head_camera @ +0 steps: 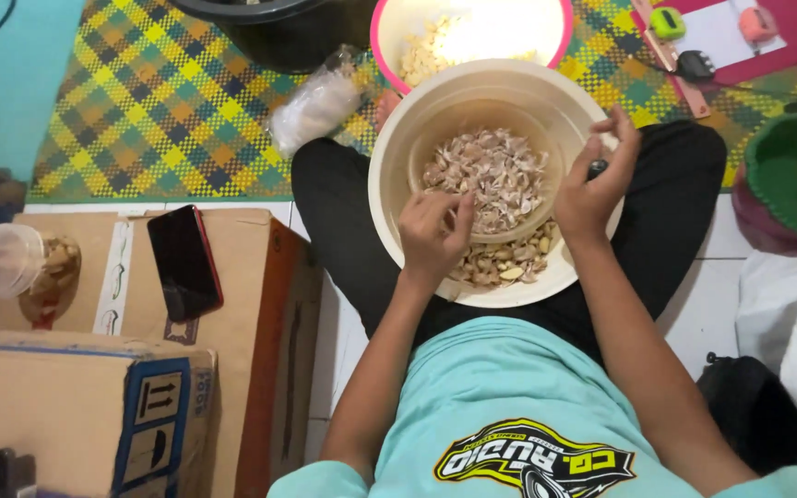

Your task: A person sits on the floor peeling garlic cloves by hand and with a small tool, collecting the peeled cloves in a bowl.

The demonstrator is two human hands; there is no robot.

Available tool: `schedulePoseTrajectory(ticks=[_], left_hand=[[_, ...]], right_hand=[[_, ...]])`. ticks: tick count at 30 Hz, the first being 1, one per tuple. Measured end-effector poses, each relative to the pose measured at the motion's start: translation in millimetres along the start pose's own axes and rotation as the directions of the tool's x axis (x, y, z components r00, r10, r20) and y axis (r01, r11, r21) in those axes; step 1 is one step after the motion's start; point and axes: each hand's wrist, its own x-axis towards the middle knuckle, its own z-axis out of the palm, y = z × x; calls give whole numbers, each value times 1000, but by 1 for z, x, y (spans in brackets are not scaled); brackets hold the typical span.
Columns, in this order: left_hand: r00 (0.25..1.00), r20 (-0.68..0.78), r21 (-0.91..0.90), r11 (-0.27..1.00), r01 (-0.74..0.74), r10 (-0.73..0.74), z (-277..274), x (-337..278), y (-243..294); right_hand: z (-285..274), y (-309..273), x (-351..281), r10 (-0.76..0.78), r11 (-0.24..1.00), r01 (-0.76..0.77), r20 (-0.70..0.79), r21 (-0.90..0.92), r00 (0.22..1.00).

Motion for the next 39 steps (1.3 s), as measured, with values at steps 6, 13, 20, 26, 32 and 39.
schedulePoseTrajectory(ticks=[6,13,20,26,32,39], left_hand=[[909,394,-236,971,-44,137,-19,0,38],[530,848,129,969,-213,3,14,-46,38],[452,879,260,947,-191,-150,13,-49,28],[593,804,292,893,-343,-35,23,-66,19],[541,830,286,937,-202,-136,16,-44,36],[606,771,178,980,89,-195,-29,19,65]], right_hand=[[-7,-9,0,66,998,-66,9,-2,998],[-6,1,3,-34,999,34,-74,6,997],[-6,-4,1,28,999,-28,-9,17,1000],[-5,-22,5,47,999,-46,49,-25,998],[1,-9,-4,62,996,-55,92,-71,994],[0,-21,-6,-62,998,63,70,-16,996]])
